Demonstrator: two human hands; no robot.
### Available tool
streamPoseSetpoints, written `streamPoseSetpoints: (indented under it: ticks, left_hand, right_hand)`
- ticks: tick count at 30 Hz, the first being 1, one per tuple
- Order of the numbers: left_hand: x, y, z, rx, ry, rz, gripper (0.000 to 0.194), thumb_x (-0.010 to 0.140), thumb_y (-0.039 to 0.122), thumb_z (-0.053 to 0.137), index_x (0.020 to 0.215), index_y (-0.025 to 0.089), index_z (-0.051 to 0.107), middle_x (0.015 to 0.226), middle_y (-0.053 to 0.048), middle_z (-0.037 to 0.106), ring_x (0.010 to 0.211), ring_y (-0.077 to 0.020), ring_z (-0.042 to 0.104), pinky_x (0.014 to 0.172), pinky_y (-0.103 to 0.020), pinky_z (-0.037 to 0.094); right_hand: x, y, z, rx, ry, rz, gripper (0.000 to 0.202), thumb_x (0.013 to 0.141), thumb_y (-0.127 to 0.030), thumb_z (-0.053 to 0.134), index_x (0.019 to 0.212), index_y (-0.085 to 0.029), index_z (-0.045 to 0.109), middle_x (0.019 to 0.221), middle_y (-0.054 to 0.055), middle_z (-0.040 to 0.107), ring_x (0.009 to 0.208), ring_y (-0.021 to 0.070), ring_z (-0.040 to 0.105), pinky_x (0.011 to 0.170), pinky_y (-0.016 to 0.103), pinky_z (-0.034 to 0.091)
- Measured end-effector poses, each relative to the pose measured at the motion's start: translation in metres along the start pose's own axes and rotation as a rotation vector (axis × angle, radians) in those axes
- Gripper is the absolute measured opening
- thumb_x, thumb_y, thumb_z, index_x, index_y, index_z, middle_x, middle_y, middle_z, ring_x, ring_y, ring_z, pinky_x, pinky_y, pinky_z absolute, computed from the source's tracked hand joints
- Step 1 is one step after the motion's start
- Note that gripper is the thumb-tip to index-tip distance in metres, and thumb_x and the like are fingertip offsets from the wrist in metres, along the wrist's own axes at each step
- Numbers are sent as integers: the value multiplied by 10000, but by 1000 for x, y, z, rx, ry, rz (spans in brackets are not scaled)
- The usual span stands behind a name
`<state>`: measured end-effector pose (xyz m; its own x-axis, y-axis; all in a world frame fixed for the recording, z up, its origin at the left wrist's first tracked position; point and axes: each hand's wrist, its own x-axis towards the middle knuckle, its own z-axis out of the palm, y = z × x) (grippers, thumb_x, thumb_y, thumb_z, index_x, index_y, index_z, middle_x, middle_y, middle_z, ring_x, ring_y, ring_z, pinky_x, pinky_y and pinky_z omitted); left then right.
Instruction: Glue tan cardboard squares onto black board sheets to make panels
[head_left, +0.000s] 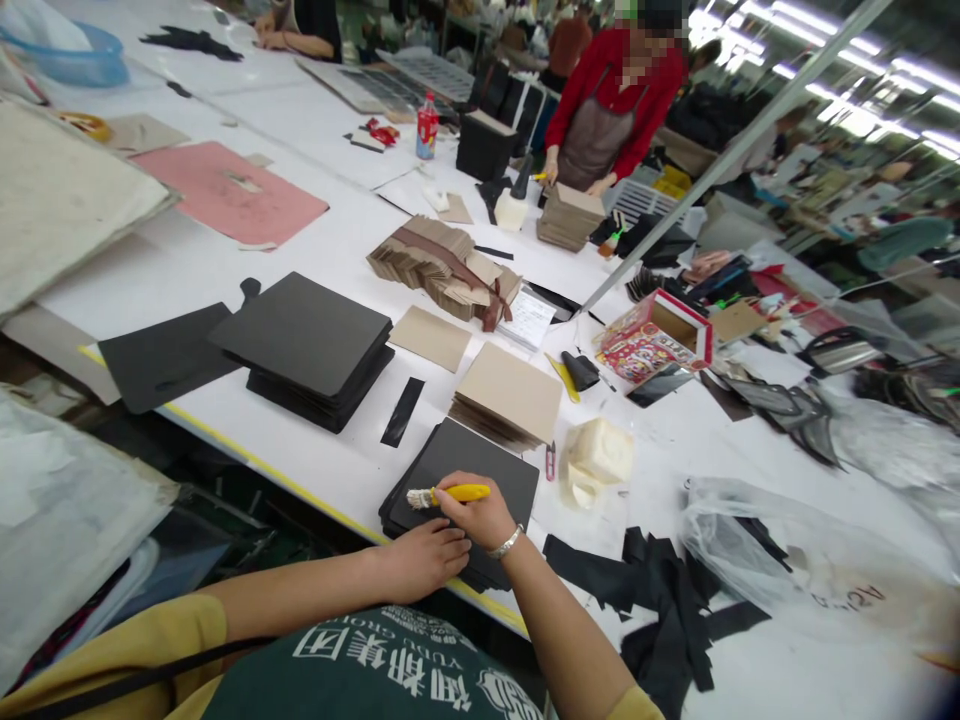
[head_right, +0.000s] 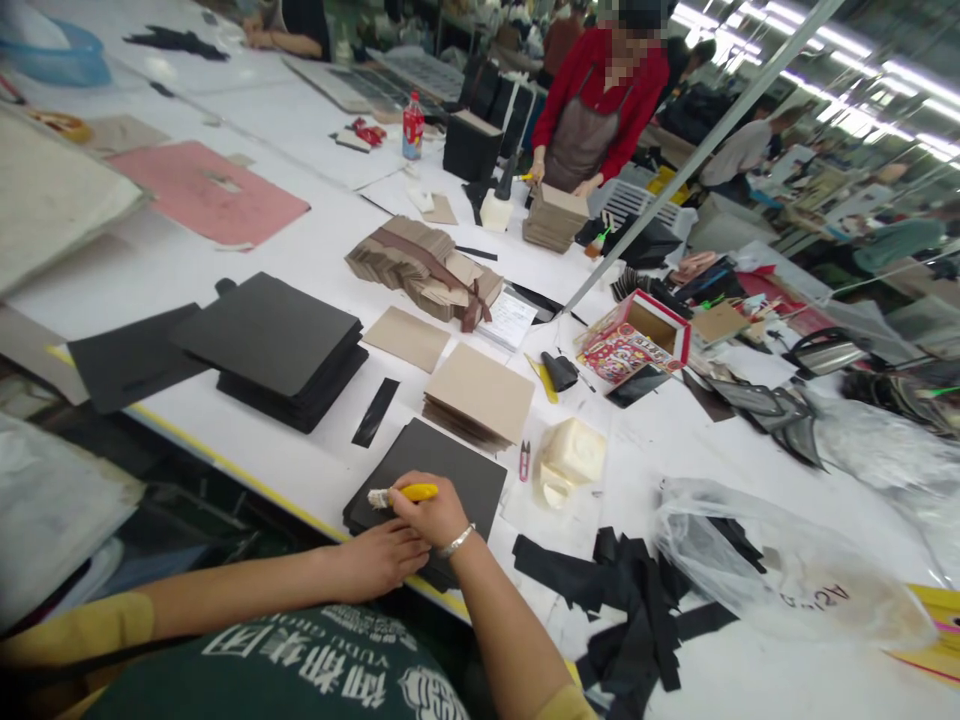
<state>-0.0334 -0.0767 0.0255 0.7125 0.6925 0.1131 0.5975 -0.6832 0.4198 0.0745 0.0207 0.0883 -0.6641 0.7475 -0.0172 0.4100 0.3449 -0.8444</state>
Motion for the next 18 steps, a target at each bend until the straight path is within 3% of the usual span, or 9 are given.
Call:
streamPoseSetpoints:
  ticks: [3, 12, 18]
  left_hand:
    - [-1, 0, 0, -1, 3, 0, 355, 835, 246, 421, 1175, 158, 472, 1217, -79, 534, 1149, -211, 426, 982, -384, 258]
    - [7, 2, -13, 89, -45, -28, 384, 850, 240, 390, 1219, 146, 441, 1290, -91, 468, 1073, -210, 460, 876, -357, 332]
    - [23, -1, -5, 193, -125, -124, 398, 839, 236, 419, 1228, 157, 446, 1315, -118, 438, 967, -228, 488, 739, -337, 371]
  right_hand:
    - [11, 6, -2, -52, 44, -1, 137, 762, -268, 527, 754, -204, 647, 741, -10, 651, 695, 108, 588, 672, 200, 438]
    - [46, 33, -18, -202, 422, 132, 243, 801, -344, 446, 755, -182, 621, 728, 7, 647, 668, 126, 583, 648, 217, 432]
    - [23, 49, -34, -351, 495, 256, 285, 806, -370, 422, 759, -183, 632, 655, 11, 635, 613, 130, 580, 578, 209, 420]
